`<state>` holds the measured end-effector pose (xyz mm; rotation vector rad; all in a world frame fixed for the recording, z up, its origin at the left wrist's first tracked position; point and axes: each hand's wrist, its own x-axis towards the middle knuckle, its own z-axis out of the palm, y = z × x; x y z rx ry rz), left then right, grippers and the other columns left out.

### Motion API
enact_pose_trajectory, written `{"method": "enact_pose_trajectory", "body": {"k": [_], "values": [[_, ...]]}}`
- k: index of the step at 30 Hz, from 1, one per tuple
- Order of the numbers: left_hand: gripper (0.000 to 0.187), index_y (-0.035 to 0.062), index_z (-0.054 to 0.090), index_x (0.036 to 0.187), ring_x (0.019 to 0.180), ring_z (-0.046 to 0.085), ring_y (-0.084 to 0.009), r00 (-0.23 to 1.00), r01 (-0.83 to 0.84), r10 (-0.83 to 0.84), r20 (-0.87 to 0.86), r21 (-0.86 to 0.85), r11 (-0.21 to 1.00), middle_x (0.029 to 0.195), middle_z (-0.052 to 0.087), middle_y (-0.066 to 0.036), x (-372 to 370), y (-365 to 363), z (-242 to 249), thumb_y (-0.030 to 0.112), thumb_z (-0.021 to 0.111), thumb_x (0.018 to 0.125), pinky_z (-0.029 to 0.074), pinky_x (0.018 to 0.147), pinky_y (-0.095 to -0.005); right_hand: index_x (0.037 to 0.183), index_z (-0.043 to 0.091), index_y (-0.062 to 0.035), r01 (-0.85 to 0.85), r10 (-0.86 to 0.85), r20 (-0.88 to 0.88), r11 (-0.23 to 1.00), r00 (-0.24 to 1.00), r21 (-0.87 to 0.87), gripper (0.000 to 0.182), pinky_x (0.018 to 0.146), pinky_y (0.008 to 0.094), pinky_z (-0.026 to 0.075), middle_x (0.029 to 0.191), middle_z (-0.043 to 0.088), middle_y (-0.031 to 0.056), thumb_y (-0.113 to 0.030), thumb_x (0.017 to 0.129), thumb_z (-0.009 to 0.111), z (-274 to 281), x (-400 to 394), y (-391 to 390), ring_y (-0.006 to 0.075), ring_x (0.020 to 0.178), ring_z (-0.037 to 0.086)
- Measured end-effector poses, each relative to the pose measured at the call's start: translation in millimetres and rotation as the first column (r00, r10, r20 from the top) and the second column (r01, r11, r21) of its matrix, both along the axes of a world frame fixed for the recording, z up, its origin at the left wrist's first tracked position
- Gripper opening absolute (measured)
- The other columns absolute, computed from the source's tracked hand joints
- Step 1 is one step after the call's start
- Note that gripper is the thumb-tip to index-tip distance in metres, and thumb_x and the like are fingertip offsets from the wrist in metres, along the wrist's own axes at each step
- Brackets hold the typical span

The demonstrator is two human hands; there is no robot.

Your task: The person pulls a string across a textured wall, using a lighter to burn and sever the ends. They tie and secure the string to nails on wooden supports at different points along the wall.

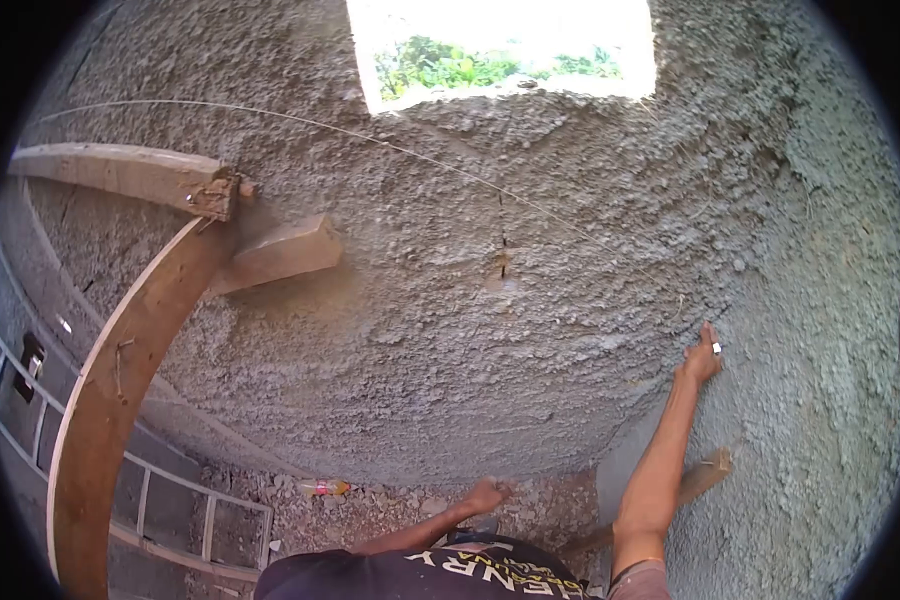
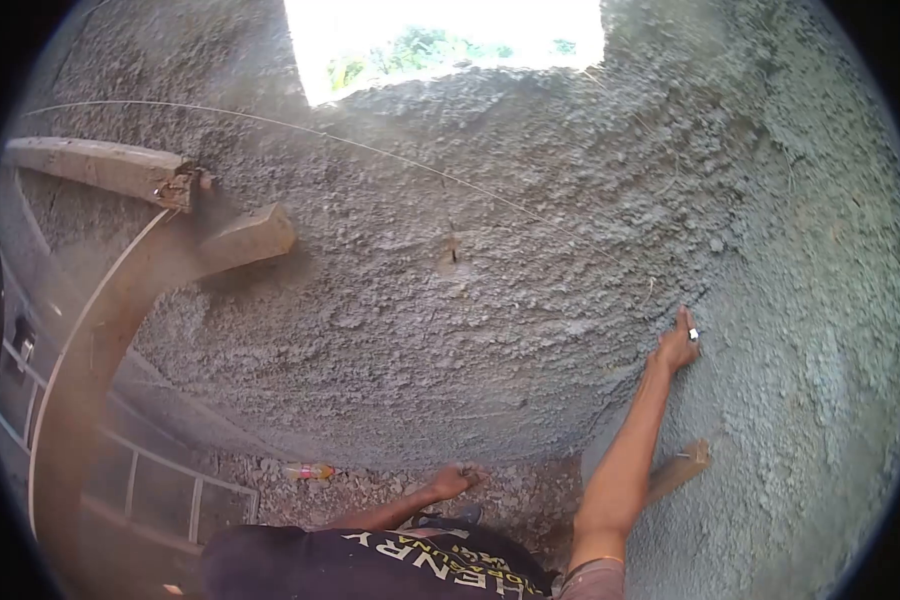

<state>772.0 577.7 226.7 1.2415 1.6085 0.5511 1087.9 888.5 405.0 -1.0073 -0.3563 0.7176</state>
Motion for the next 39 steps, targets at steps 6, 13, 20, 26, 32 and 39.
{"method": "enact_pose_trajectory", "body": {"k": [6,13,20,26,32,39], "values": [[0.036,0.0083,0.067,0.114,0.085,0.068,-0.0284,0.993,-0.024,0.04,-0.112,0.135,0.991,0.093,0.07,-0.02,-35.3,-12.3,-50.8,0.03,0.058,0.087,0.051,0.078,-0.0385,0.109,0.069,-0.0002,-0.046,0.048,0.044,0.998,0.998,-0.044,0.036,0.055,0.0299,0.039,0.106,0.069,0.0099,-0.023,0.082,0.073,-4.6,-1.9,-10.4,0.0132,0.067,0.05],[0.035,0.0037,0.066,0.114,0.071,0.065,-0.0146,0.96,0.063,-0.086,-0.268,-0.092,0.994,0.085,0.071,-0.01,-57.1,-22.0,-101.1,0.028,0.061,0.089,0.051,0.069,-0.0305,0.113,0.067,0.0018,0.056,-0.052,0.048,0.995,0.998,-0.082,0.041,0.064,0.0357,0.046,0.108,0.068,0.0117,-0.022,0.079,0.075,11.7,12.9,-17.7,0.0195,0.078,0.057],[0.039,0.005,0.069,0.101,0.089,0.066,-0.0391,0.971,0.01,-0.013,-0.239,-0.012,1.0,0.092,0.067,-0.024,-54.9,-41.8,-106.4,0.038,0.062,0.082,0.051,0.078,-0.0432,0.11,0.069,0.0006,-0.052,0.052,-0.023,0.999,0.998,0.013,0.037,0.055,0.0293,0.04,0.103,0.069,0.0087,-0.018,0.079,0.074,-1.0,4.1,-4.6,0.014,0.069,0.053],[0.031,0.0078,0.068,0.112,0.075,0.07,-0.0204,0.939,0.073,-0.067,-0.338,0.005,0.997,0.086,0.072,-0.013,-59.9,-42.9,-95.2,0.023,0.059,0.087,0.053,0.072,-0.0347,0.107,0.069,0.0033,0.015,-0.012,-0.062,0.999,0.998,0.04,0.032,0.045,0.0236,0.03,0.1,0.07,0.0083,-0.013,0.08,0.073,-3.8,-5.9,-13.8,0.0076,0.052,0.041],[0.026,0.007,0.072,0.094,0.071,0.069,-0.0311,0.974,-0.045,0.051,-0.219,0.031,0.998,0.077,0.07,-0.018,-70.6,-67.9,-118.7,0.028,0.062,0.082,0.053,0.068,-0.0403,0.107,0.07,-0.0022,-0.013,0.013,-0.024,0.999,1.0,-0.03,0.028,0.061,0.0327,0.04,0.107,0.069,0.0069,-0.017,0.084,0.069,-7.9,-8.7,-13.4,0.0144,0.076,0.052],[0.022,0.0035,0.069,0.084,0.071,0.066,-0.0338,0.911,0.083,-0.111,-0.398,-0.086,0.993,0.075,0.067,-0.018,-78.7,-115.8,-192.3,0.024,0.064,0.077,0.05,0.064,-0.0425,0.103,0.072,-0.0009,-0.061,0.061,-0.005,0.998,0.998,-0.024,0.027,0.051,0.0293,0.035,0.092,0.069,0.0045,-0.015,0.08,0.073,-2.6,-0.4,-15.1,0.0125,0.06,0.044]]}}
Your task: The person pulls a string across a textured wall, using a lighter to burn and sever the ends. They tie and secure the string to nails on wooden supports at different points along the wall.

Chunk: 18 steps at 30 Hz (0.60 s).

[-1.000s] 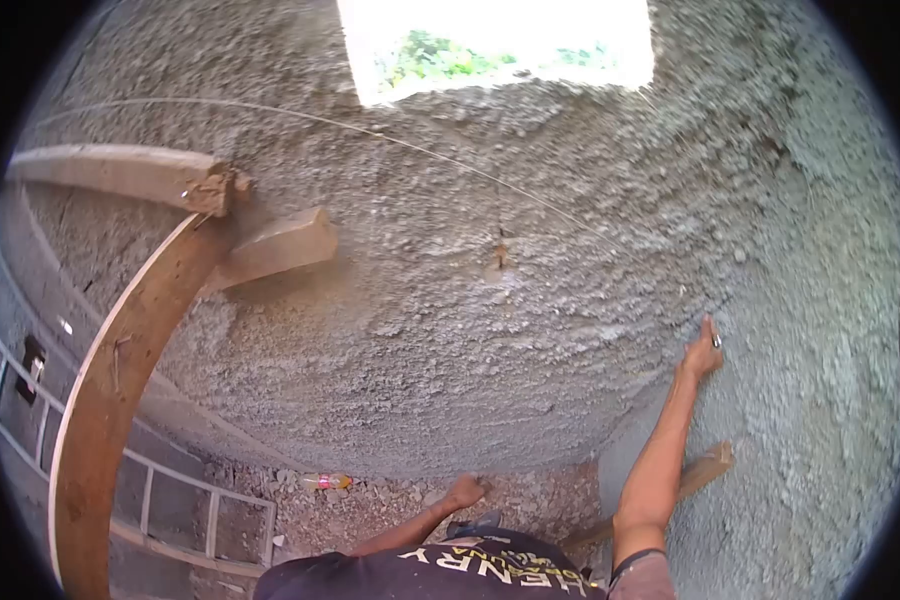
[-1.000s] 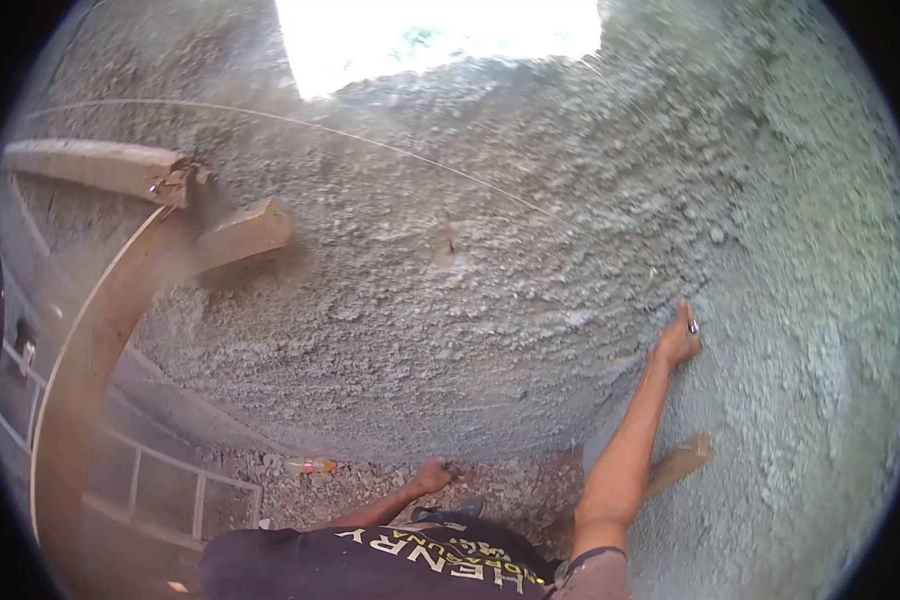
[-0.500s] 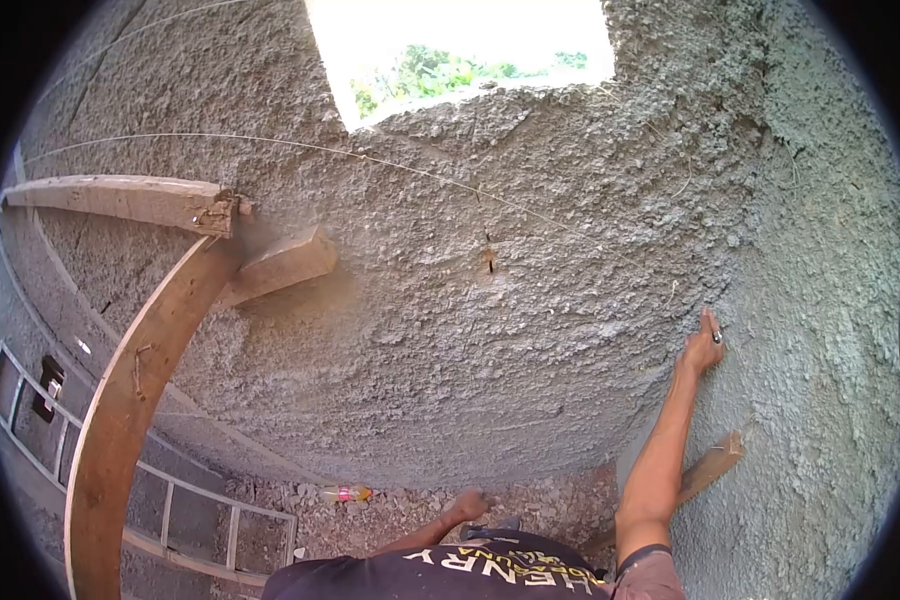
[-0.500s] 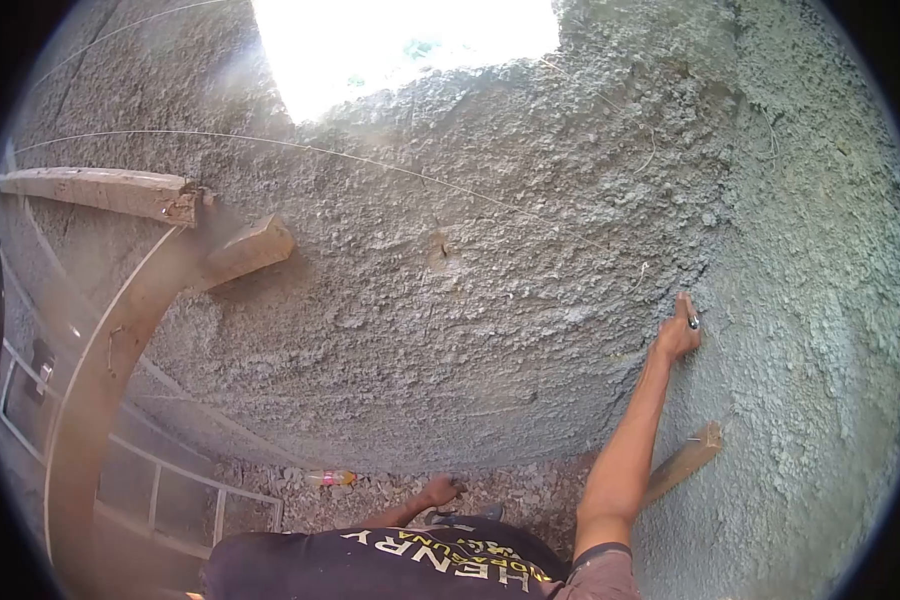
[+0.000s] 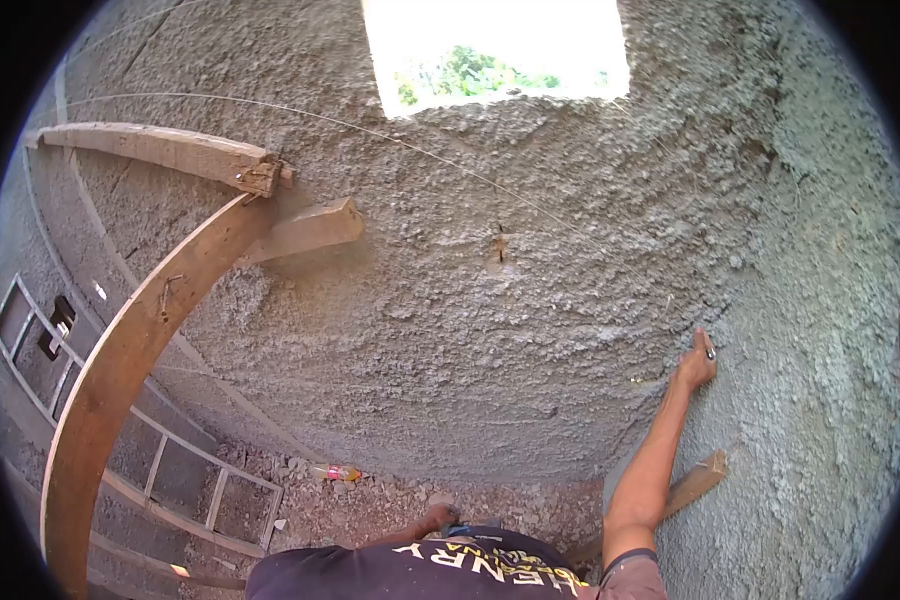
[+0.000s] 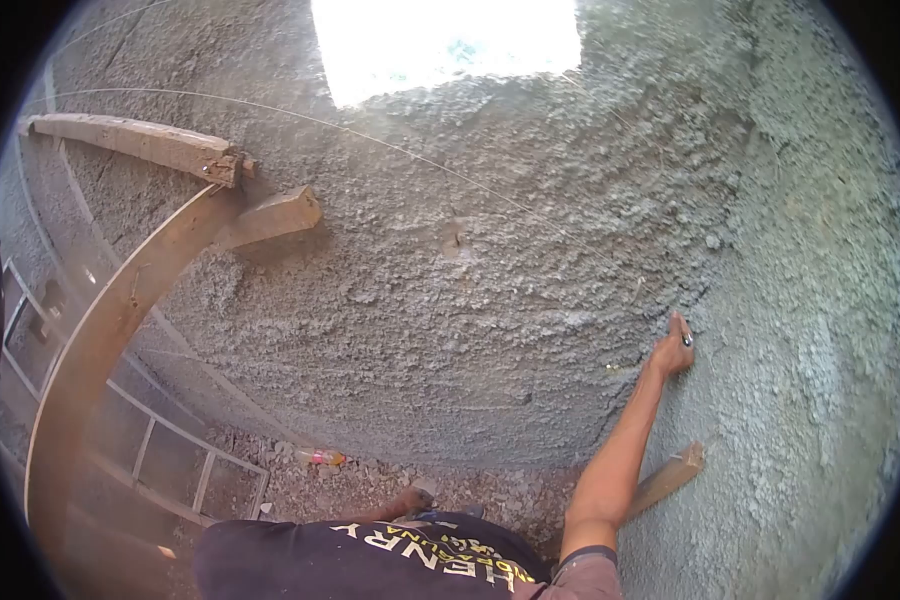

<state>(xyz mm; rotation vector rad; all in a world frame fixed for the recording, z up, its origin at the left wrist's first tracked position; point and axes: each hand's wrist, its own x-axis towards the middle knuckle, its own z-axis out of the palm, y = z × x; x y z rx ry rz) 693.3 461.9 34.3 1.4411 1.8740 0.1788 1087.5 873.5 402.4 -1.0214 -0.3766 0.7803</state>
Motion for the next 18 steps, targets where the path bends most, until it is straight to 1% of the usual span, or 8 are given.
{"method": "enact_pose_trajectory", "body": {"k": [2,4,6,8,10,14,17,18], "values": [[0.024,0.0033,0.069,0.083,0.074,0.066,-0.0357,0.994,-0.018,0.009,0.113,0.072,0.997,0.078,0.068,-0.019,-0.5,-21.2,-20.2,0.025,0.064,0.077,0.05,0.065,-0.0439,0.105,0.07,0.0032,-0.05,0.05,0.001,0.999,0.999,-0.002,0.03,0.06,0.0335,0.044,0.104,0.071,0.0122,-0.014,0.081,0.072,-7.5,8.0,5.0,0.0172,0.069,0.057],[0.025,0.003,0.069,0.083,0.077,0.065,-0.0376,0.973,-0.031,0.0,0.23,0.132,0.991,0.08,0.068,-0.02,9.8,-34.4,0.3,0.027,0.064,0.077,0.05,0.066,-0.0453,0.093,0.073,0.0047,0.007,-0.013,0.066,0.996,0.998,0.092,0.023,0.067,0.0304,0.05,0.091,0.073,0.0124,-0.012,0.077,0.075,-32.8,16.5,30.3,0.0195,0.077,0.066],[0.025,0.0032,0.069,0.083,0.076,0.065,-0.0372,0.971,0.091,-0.115,0.211,0.123,0.988,0.08,0.067,-0.019,17.9,-31.3,23.7,0.027,0.064,0.078,0.05,0.066,-0.0451,0.092,0.073,0.0053,0.006,-0.01,0.137,1.0,0.99,0.031,0.024,0.068,0.0299,0.05,0.091,0.073,0.0109,-0.012,0.076,0.076,-26.7,17.7,26.0,0.017,0.076,0.065],[0.025,0.0034,0.069,0.082,0.076,0.065,-0.0369,0.955,0.21,-0.229,0.188,0.117,0.971,0.08,0.067,-0.019,19.6,-22.1,38.8,0.027,0.064,0.078,0.05,0.066,-0.0449,0.091,0.073,0.0044,0.012,-0.012,0.008,0.996,1.0,0.087,0.022,0.072,0.0315,0.05,0.088,0.072,0.0129,-0.009,0.074,0.077,-31.9,16.9,32.7,0.0184,0.076,0.064],[0.024,0.0036,0.069,0.082,0.075,0.065,-0.0365,0.934,0.295,-0.313,0.172,0.118,0.948,0.079,0.067,-0.019,22.9,-18.8,50.8,0.027,0.064,0.078,0.05,0.066,-0.0446,0.088,0.075,-0.0015,0.04,-0.048,0.052,0.989,0.998,0.141,0.018,0.039,0.0261,0.028,0.059,0.055,-0.0025,-0.011,0.073,0.079,-38.9,16.5,38.1,0.0078,0.043,0.036],[0.024,0.0039,0.068,0.082,0.075,0.064,-0.0359,0.906,0.382,-0.402,0.135,0.152,0.912,0.078,0.067,-0.018,19.6,-14.5,63.7,0.027,0.064,0.079,0.05,0.066,-0.0442,0.087,0.074,-0.0009,0.025,-0.03,0.045,0.995,0.999,0.092,0.017,0.04,0.0253,0.03,0.06,0.056,-0.0023,-0.009,0.073,0.079,-27.6,15.3,28.6,0.0074,0.044,0.038],[0.023,0.0042,0.068,0.082,0.074,0.064,-0.0353,0.885,0.43,-0.453,0.108,0.186,0.884,0.078,0.066,-0.018,12.2,-8.7,64.5,0.027,0.064,0.079,0.049,0.066,-0.0438,0.086,0.074,0.0,0.049,-0.055,0.067,0.995,0.996,0.092,0.017,0.047,0.0261,0.038,0.062,0.059,-0.0016,-0.009,0.072,0.078,-22.5,15.3,26.5,0.0093,0.05,0.045],[0.023,0.0043,0.068,0.081,0.074,0.064,-0.0352,0.878,0.445,-0.469,0.1,0.196,0.874,0.078,0.066,-0.018,13.1,-4.0,69.7,0.027,0.064,0.079,0.049,0.066,-0.0437,0.08,0.072,0.0005,0.053,-0.058,0.077,0.996,0.995,0.065,0.015,0.057,0.0286,0.042,0.067,0.062,0.0005,-0.009,0.071,0.079,-18.1,15.5,22.1,0.0111,0.058,0.05]]}}
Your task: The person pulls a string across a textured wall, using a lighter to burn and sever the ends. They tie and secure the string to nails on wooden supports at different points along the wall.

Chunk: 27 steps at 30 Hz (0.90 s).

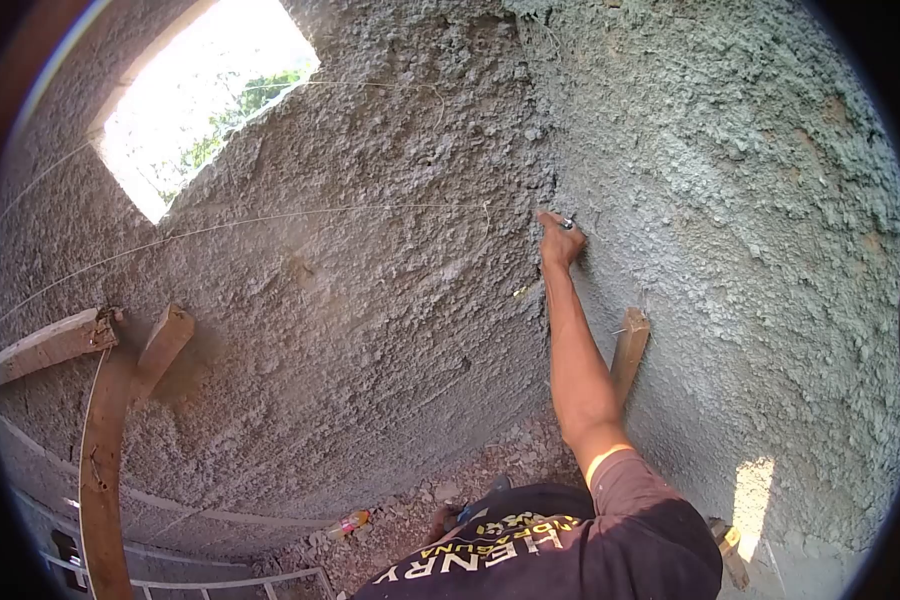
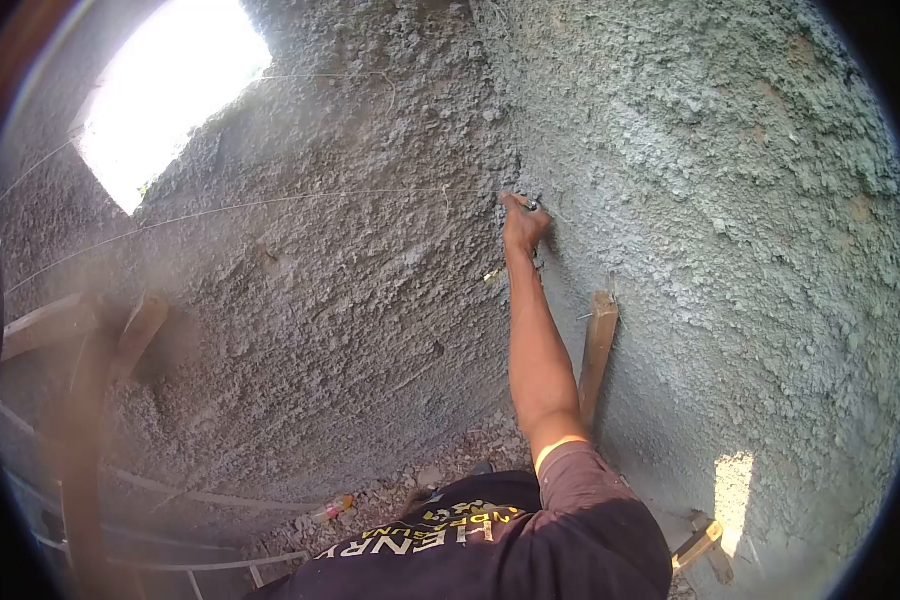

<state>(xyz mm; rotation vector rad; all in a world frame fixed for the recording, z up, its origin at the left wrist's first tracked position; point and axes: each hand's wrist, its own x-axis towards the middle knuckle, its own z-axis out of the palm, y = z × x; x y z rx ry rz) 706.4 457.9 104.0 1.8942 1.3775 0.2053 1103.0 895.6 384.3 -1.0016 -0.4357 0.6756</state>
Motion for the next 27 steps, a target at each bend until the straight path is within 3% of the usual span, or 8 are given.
{"method": "enact_pose_trajectory", "body": {"k": [1,11,13,19,21,22,25,27], "values": [[0.023,0.0044,0.068,0.081,0.073,0.064,-0.035,1.0,0.017,-0.017,-0.002,0.012,1.0,0.077,0.066,-0.017,-3.5,2.9,-2.2,0.027,0.063,0.079,0.049,0.066,-0.0436,0.074,0.069,0.001,0.005,-0.005,0.007,1.0,1.0,-0.029,0.014,0.067,0.0311,0.046,0.072,0.065,0.0025,-0.009,0.07,0.079,4.8,-0.9,-5.0,0.013,0.067,0.056],[0.022,0.0053,0.067,0.08,0.071,0.063,-0.0332,0.97,0.238,-0.241,0.01,0.127,0.963,0.075,0.065,-0.016,-32.1,59.2,-23.5,0.026,0.063,0.08,0.049,0.066,-0.0425,0.07,0.065,0.003,0.278,-0.267,0.092,0.948,0.959,-0.154,0.026,0.062,0.0357,0.046,0.063,0.063,0.0077,-0.021,0.068,0.076,23.9,-26.9,-1.8,0.0146,0.061,0.054],[0.021,0.0054,0.067,0.08,0.071,0.063,-0.0329,0.958,0.279,-0.286,0.025,0.158,0.947,0.075,0.065,-0.016,-31.7,74.8,-28.2,0.026,0.063,0.08,0.049,0.066,-0.0423,0.068,0.064,0.003,0.254,-0.256,-0.009,0.963,0.967,-0.091,0.027,0.06,0.0352,0.046,0.062,0.063,0.0063,-0.021,0.067,0.076,25.2,-28.3,-0.9,0.0139,0.06,0.054],[0.021,0.006,0.066,0.08,0.07,0.063,-0.0319,0.898,0.404,-0.432,0.085,0.231,0.885,0.074,0.064,-0.015,-26.4,103.6,-63.5,0.026,0.062,0.081,0.049,0.066,-0.0416,0.065,0.065,-0.0002,0.231,-0.182,0.214,0.945,0.96,-0.232,0.02,0.056,0.033,0.044,0.061,0.061,0.0018,-0.016,0.063,0.078,9.7,-5.7,1.6,0.013,0.056,0.053],[0.025,0.0052,0.067,0.085,0.075,0.062,-0.0388,0.749,0.612,-0.605,-0.272,-0.068,0.788,0.079,0.066,-0.017,9.9,148.5,-21.1,0.03,0.062,0.083,0.049,0.07,-0.0451,0.067,0.067,-0.0003,0.074,-0.01,0.3,0.976,0.954,-0.203,0.022,0.053,0.0331,0.043,0.059,0.06,0.0016,-0.017,0.062,0.08,-10.3,2.3,0.0,0.0145,0.054,0.053],[0.027,0.0053,0.068,0.089,0.076,0.063,-0.0373,0.857,0.468,-0.457,-0.239,-0.014,0.884,0.082,0.066,-0.018,22.5,163.9,-4.9,0.031,0.062,0.084,0.049,0.071,-0.0444,0.07,0.069,-0.0014,-0.004,0.057,0.23,0.975,0.971,-0.224,0.019,0.047,0.0314,0.04,0.056,0.057,0.0005,-0.016,0.065,0.08,1.6,-3.2,-30.6,0.0124,0.05,0.051],[0.033,0.0035,0.069,0.103,0.077,0.066,-0.0276,0.989,0.09,-0.103,0.109,0.121,0.989,0.082,0.068,-0.014,82.3,207.0,92.0,0.033,0.061,0.09,0.05,0.072,-0.0387,0.077,0.069,-0.0004,-0.184,0.276,0.243,0.922,0.93,-0.341,0.025,0.057,0.0348,0.046,0.065,0.062,0.0048,-0.021,0.07,0.082,-32.4,-7.3,-78.5,0.016,0.059,0.055],[0.035,0.001,0.067,0.111,0.076,0.064,-0.0167,0.925,0.026,0.026,0.379,-0.13,0.991,0.08,0.067,-0.008,123.3,220.2,187.7,0.03,0.061,0.093,0.05,0.071,-0.0314,0.079,0.069,-0.0017,-0.298,0.414,0.191,0.845,0.89,-0.443,0.028,0.05,0.03,0.041,0.063,0.059,0.0026,-0.024,0.072,0.084,-53.0,-28.4,-126.6,0.0119,0.055,0.052]]}}
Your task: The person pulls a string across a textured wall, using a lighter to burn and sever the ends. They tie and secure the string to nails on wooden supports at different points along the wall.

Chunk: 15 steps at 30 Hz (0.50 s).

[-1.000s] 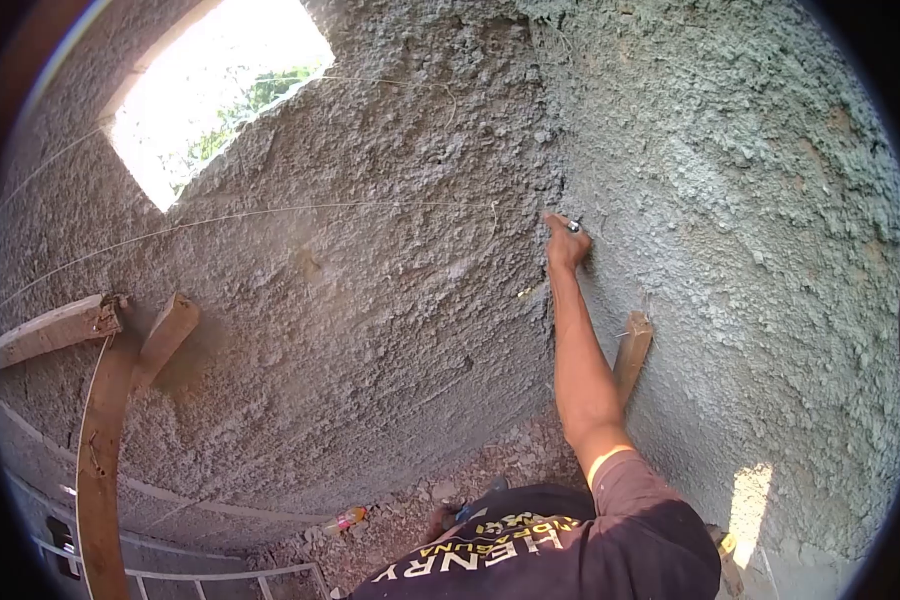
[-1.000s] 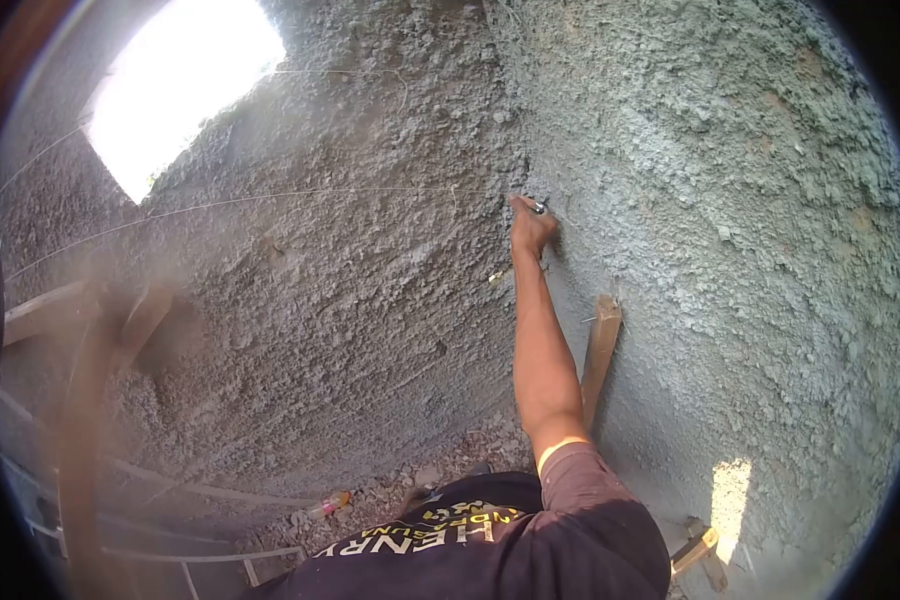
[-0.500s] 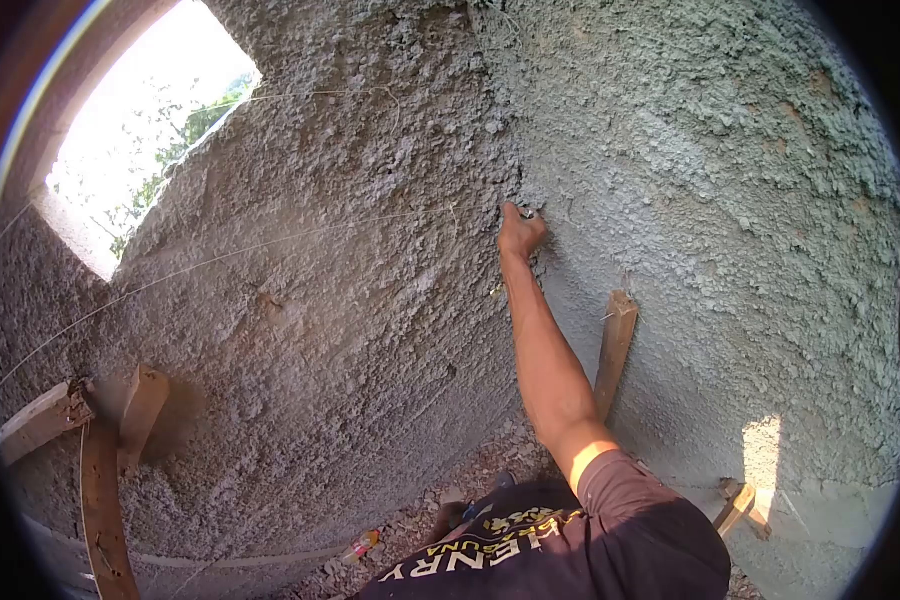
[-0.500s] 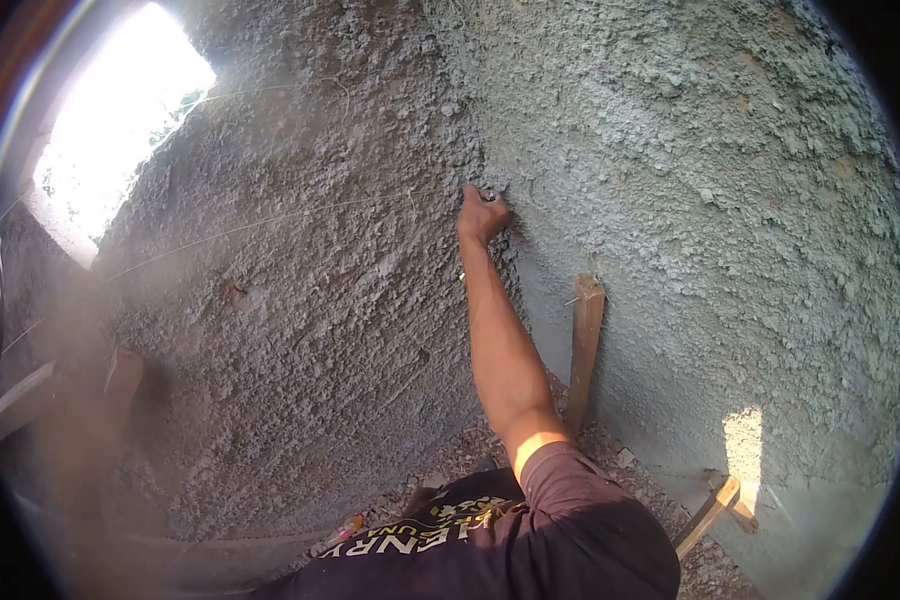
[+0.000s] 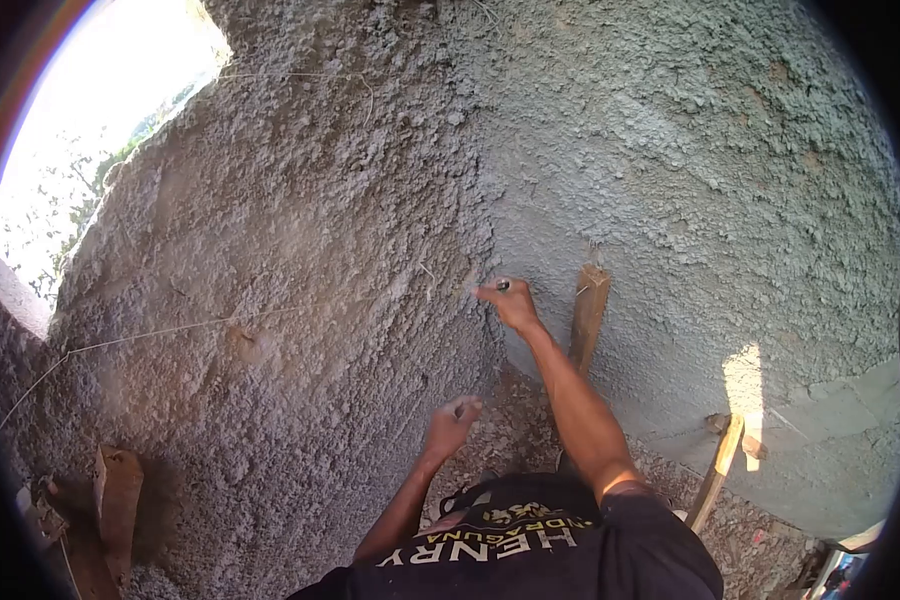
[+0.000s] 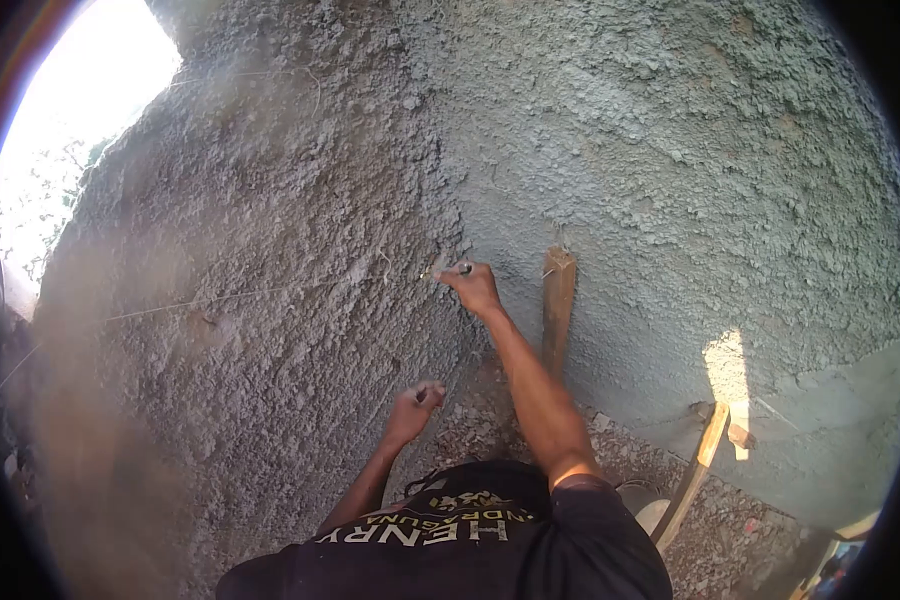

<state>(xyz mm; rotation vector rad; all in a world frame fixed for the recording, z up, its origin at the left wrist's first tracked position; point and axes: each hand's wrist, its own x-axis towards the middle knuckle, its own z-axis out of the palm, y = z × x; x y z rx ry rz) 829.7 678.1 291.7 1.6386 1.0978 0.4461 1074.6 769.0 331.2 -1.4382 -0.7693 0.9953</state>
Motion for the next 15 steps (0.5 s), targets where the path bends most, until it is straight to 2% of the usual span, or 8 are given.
{"method": "enact_pose_trajectory", "body": {"k": [1,3,5,7,11,12,14,15], "values": [[0.034,-0.0006,0.066,0.111,0.076,0.062,-0.0137,0.995,0.011,-0.01,0.099,-0.01,1.0,0.081,0.066,-0.006,17.4,3.9,32.4,0.028,0.061,0.093,0.049,0.07,-0.0291,0.079,0.07,-0.0023,-0.043,0.041,-0.036,0.997,0.999,-0.065,0.029,0.043,0.0258,0.037,0.059,0.056,0.0005,-0.026,0.072,0.085,-14.1,-10.9,-18.6,0.0083,0.05,0.048],[0.032,-0.002,0.065,0.112,0.076,0.061,-0.0101,0.972,0.075,-0.076,0.222,0.01,0.997,0.085,0.066,-0.004,46.8,8.9,69.3,0.024,0.061,0.094,0.048,0.069,-0.0257,0.088,0.07,-0.0015,-0.094,0.094,-0.001,0.994,0.996,-0.058,0.029,0.053,0.0278,0.045,0.07,0.063,0.0041,-0.023,0.073,0.083,-55.5,-29.2,-45.6,0.0107,0.063,0.057],[0.034,-0.0022,0.062,0.117,0.076,0.06,-0.0092,0.953,0.14,-0.149,0.264,0.053,0.989,0.088,0.066,-0.004,75.3,20.3,78.2,0.022,0.062,0.093,0.047,0.068,-0.025,0.099,0.07,0.0004,-0.234,0.288,-0.335,0.953,0.897,0.194,0.036,0.066,0.0309,0.049,0.079,0.067,0.0065,-0.023,0.074,0.079,-121.4,-32.8,-76.8,0.0157,0.072,0.061],[0.038,-0.0018,0.058,0.124,0.074,0.059,-0.0089,0.948,0.083,-0.11,0.299,0.104,0.991,0.089,0.066,-0.005,100.0,34.6,82.6,0.021,0.061,0.093,0.047,0.068,-0.0251,0.103,0.069,0.0002,-0.012,0.008,0.157,1.0,0.988,0.028,0.036,0.072,0.0313,0.05,0.081,0.067,0.0053,-0.023,0.077,0.073,-144.9,-50.6,-95.2,0.0159,0.077,0.062],[0.041,-0.0022,0.056,0.128,0.069,0.056,-0.0082,0.933,-0.223,0.077,0.353,0.396,0.891,0.085,0.066,-0.004,146.7,108.6,107.3,0.023,0.058,0.095,0.046,0.063,-0.0237,0.102,0.07,-0.0016,-0.042,0.148,0.24,0.916,0.959,-0.4,0.028,0.078,0.0319,0.05,0.089,0.071,0.0065,-0.02,0.081,0.065,-138.3,-36.7,-176.9,0.0154,0.081,0.065],[0.04,-0.0023,0.058,0.125,0.067,0.055,-0.008,0.928,-0.27,0.102,0.359,0.455,0.849,0.084,0.066,-0.004,157.5,130.1,110.6,0.025,0.056,0.095,0.045,0.06,-0.0234,0.099,0.071,-0.0028,-0.01,0.131,0.3,0.927,0.945,-0.374,0.027,0.076,0.0322,0.05,0.087,0.071,0.0069,-0.022,0.08,0.066,-148.7,-32.4,-198.0,0.0159,0.079,0.065],[0.039,-0.002,0.062,0.117,0.063,0.054,-0.0084,0.869,-0.149,0.141,0.474,-0.019,0.989,0.083,0.066,-0.006,173.2,163.9,125.7,0.03,0.053,0.097,0.045,0.056,-0.0246,0.097,0.072,-0.0041,0.01,0.117,0.307,0.924,0.944,-0.383,0.027,0.073,0.033,0.05,0.082,0.07,0.0073,-0.025,0.08,0.068,-159.4,-18.0,-234.3,0.0173,0.076,0.064],[0.039,-0.002,0.062,0.117,0.063,0.054,-0.0084,0.868,-0.161,0.151,0.472,-0.02,0.987,0.083,0.066,-0.006,181.9,178.4,123.1,0.03,0.053,0.097,0.045,0.056,-0.0246,0.098,0.071,-0.0042,-0.009,0.127,0.244,0.902,0.961,-0.431,0.028,0.071,0.0337,0.05,0.079,0.069,0.0073,-0.026,0.08,0.068,-158.7,-12.4,-254.6,0.0183,0.073,0.064]]}}
